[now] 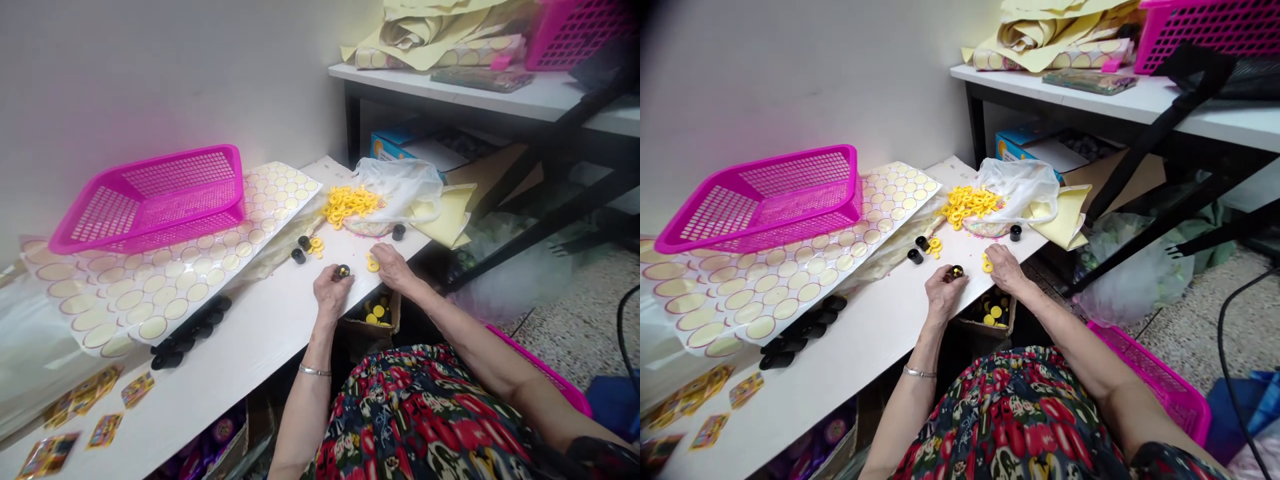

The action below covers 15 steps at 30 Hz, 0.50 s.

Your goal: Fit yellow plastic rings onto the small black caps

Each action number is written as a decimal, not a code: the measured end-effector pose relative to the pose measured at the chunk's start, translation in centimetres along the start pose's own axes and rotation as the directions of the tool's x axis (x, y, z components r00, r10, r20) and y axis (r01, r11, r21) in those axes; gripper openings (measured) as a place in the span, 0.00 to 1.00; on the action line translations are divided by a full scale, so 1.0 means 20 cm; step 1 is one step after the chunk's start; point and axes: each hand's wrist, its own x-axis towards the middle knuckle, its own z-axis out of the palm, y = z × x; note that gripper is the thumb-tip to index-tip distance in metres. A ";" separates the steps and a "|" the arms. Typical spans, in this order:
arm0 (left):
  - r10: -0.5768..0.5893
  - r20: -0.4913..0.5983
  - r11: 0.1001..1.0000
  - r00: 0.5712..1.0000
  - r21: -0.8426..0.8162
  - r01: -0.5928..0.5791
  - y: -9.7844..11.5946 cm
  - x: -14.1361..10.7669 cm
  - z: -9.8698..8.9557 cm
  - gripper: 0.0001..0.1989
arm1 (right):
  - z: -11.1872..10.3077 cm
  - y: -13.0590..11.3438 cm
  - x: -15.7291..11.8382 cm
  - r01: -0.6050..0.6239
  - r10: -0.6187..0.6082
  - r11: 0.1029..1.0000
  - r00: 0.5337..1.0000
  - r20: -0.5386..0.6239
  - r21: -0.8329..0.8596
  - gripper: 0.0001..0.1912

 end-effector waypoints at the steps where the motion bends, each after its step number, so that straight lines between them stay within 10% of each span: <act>1: -0.002 0.003 1.000 1.000 -0.008 0.002 0.00 0.00 0.00 0.17 | 0.00 -0.01 -0.01 -0.020 0.020 1.000 1.000 -0.013 0.003 0.16; 15: 0.012 0.013 1.000 1.000 -0.009 -0.012 0.00 -0.02 0.00 0.18 | 0.00 -0.13 -0.06 -0.271 0.278 0.945 0.960 0.012 -0.183 0.08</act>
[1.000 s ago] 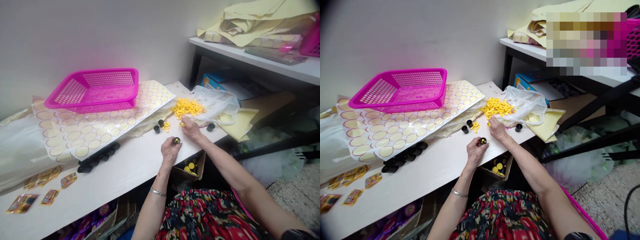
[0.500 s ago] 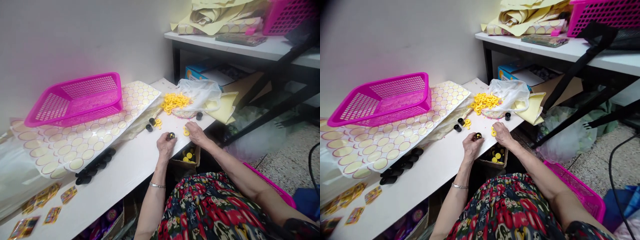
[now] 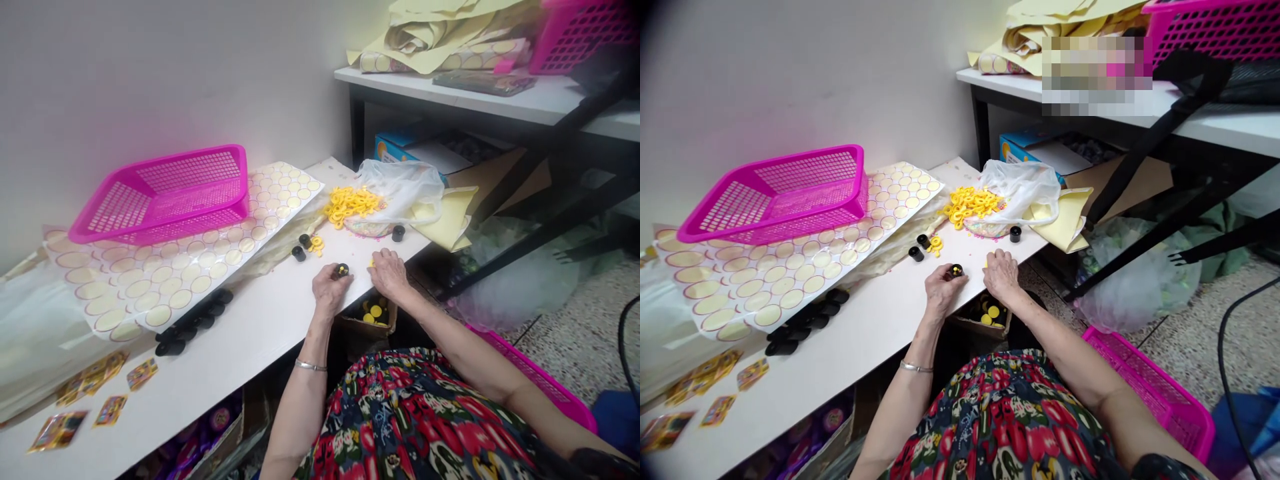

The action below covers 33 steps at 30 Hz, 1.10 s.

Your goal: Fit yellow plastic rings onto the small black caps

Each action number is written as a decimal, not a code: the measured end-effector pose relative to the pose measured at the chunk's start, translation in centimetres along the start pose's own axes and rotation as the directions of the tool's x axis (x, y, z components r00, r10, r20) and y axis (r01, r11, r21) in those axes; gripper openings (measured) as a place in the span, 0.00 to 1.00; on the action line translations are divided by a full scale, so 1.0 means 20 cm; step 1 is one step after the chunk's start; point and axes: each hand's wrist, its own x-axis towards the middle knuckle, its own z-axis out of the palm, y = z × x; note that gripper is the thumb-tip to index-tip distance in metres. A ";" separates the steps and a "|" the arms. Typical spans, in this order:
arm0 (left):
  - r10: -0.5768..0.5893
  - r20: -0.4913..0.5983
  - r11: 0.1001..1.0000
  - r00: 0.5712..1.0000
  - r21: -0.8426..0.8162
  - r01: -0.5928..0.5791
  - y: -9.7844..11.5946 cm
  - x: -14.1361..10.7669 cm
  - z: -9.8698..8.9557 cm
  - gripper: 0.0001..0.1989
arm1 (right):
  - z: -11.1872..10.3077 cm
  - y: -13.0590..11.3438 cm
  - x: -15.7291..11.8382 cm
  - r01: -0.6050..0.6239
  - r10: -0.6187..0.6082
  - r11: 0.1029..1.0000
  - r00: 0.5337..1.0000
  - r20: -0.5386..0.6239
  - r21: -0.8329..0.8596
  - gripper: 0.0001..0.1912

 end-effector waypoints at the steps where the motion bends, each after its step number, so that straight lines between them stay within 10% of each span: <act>1: -0.009 0.000 1.000 1.000 0.000 0.009 0.00 0.00 0.00 0.18 | 0.00 0.00 0.01 0.003 -0.002 0.999 1.000 -0.011 0.038 0.09; 8: 0.006 0.010 1.000 1.000 0.009 -0.006 0.03 -0.01 0.00 0.17 | -0.08 -0.14 0.04 0.315 -0.281 0.837 0.949 -0.142 0.448 0.15; 22: 0.022 0.034 0.999 0.999 -0.024 -0.022 0.01 -0.01 -0.01 0.12 | -0.05 -0.22 0.08 0.402 -0.422 0.852 0.907 -0.017 0.336 0.21; 29: -0.170 0.090 0.854 0.981 -0.483 0.192 0.05 -0.01 -0.07 0.15 | -0.02 -0.21 0.08 0.324 -0.324 0.815 0.942 -0.085 0.481 0.18; 33: -0.183 0.188 0.818 0.965 -0.515 0.255 0.09 -0.01 -0.03 0.18 | 0.03 -0.21 0.07 0.134 -0.138 0.639 0.989 -0.058 0.757 0.17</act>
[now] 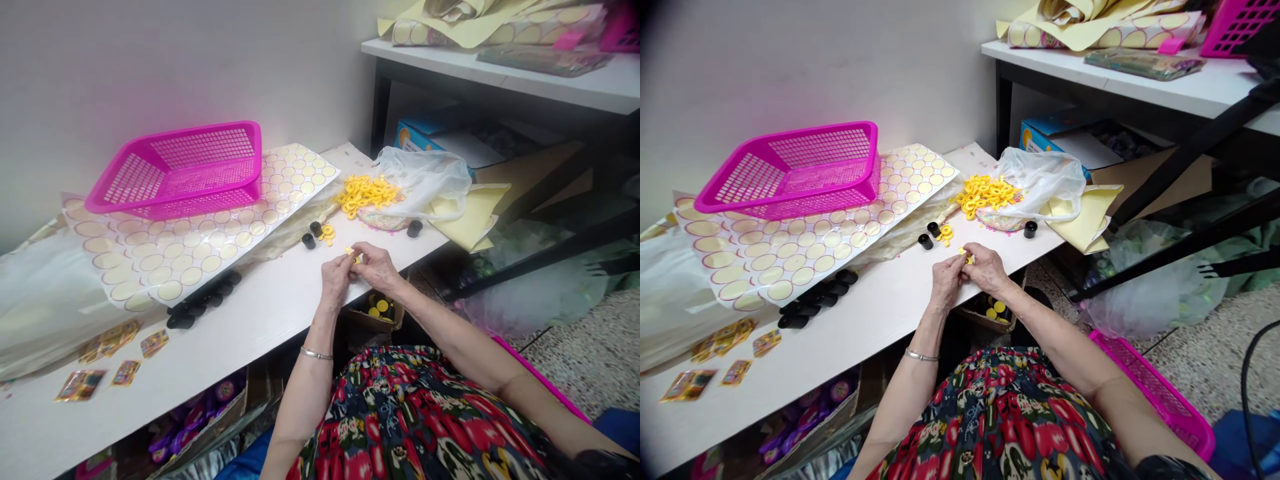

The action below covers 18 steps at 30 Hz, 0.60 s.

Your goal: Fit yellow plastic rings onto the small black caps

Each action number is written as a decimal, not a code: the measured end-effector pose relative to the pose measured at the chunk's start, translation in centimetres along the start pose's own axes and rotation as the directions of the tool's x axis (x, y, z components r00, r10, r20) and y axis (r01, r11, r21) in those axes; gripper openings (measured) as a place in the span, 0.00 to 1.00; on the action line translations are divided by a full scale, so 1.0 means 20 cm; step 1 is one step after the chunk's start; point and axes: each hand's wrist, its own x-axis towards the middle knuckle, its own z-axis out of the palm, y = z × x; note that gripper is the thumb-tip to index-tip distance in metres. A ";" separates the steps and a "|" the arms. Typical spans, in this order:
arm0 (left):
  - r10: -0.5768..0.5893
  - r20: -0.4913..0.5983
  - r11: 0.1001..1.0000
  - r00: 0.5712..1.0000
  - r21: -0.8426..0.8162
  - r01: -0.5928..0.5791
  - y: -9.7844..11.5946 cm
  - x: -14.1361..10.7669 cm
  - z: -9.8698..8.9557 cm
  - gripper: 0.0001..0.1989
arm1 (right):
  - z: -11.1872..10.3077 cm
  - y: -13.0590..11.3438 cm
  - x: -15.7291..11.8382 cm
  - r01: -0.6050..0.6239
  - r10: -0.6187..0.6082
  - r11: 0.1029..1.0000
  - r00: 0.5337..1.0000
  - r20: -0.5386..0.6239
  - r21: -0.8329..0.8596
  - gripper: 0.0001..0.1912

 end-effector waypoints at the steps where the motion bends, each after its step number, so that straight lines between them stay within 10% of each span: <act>1: -0.003 0.011 1.000 1.000 0.009 0.003 0.00 0.00 0.01 0.18 | 0.01 0.01 -0.01 -0.050 0.051 0.993 0.999 -0.002 0.106 0.16; 7: 0.009 -0.036 0.996 0.999 0.085 -0.006 0.01 0.00 0.03 0.17 | 0.03 0.00 -0.02 -0.346 0.359 0.731 0.928 0.100 0.588 0.16; 18: -0.133 -0.166 0.983 0.977 -0.151 0.108 0.04 -0.06 0.15 0.14 | 0.07 -0.03 0.00 -0.559 0.551 0.598 0.807 0.212 0.574 0.15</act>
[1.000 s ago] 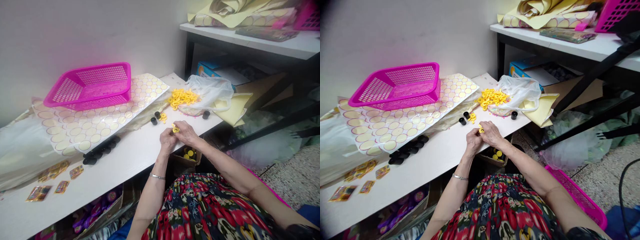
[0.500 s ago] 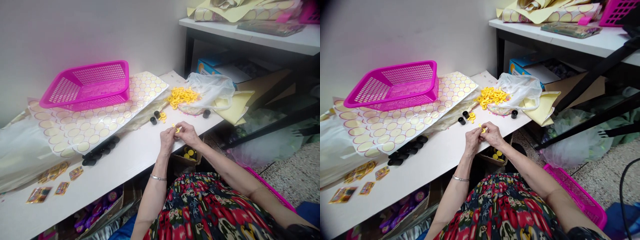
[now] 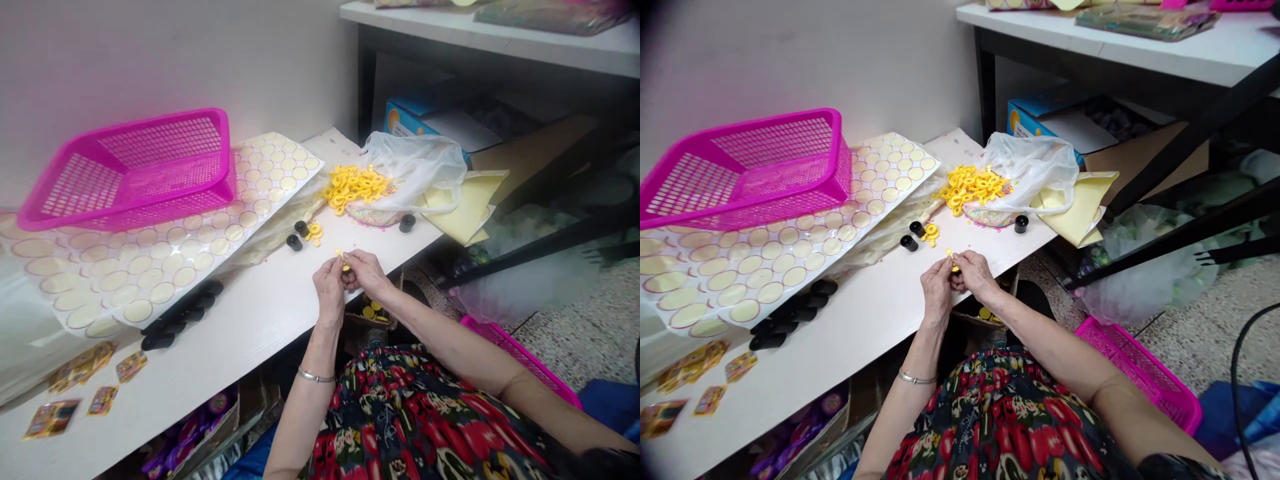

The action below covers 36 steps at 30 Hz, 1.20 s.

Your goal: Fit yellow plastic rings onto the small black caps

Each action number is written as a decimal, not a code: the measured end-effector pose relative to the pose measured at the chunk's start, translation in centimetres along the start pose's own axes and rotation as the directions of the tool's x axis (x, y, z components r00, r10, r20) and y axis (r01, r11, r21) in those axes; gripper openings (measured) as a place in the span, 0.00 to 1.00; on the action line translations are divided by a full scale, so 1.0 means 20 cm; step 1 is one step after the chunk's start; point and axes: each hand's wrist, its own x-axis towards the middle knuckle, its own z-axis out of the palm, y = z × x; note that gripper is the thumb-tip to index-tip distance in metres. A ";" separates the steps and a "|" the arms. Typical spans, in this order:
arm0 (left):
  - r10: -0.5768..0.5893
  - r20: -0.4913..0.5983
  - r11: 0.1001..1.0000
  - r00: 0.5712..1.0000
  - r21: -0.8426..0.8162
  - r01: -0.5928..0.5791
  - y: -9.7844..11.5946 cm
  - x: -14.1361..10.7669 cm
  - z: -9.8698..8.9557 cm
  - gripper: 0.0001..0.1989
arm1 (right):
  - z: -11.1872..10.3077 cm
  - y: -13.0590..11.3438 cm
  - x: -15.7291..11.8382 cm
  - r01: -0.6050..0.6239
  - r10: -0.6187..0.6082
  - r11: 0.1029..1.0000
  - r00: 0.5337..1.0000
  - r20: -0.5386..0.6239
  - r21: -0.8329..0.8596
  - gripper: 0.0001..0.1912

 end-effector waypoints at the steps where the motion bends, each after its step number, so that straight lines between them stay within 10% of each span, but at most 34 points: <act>1: -0.016 -0.018 1.000 1.000 -0.026 0.015 0.00 -0.01 0.01 0.14 | 0.00 0.00 0.00 -0.012 0.012 1.000 1.000 0.004 0.016 0.15; 30: 0.103 -0.136 0.980 0.985 0.182 -0.078 -0.05 0.08 -0.02 0.21 | 0.00 0.03 0.04 0.098 -0.099 0.994 0.995 0.012 0.046 0.16; 36: 0.123 0.053 0.985 0.991 0.114 -0.128 0.00 0.04 -0.07 0.18 | 0.00 0.02 0.02 0.045 -0.055 0.988 0.997 0.060 0.150 0.16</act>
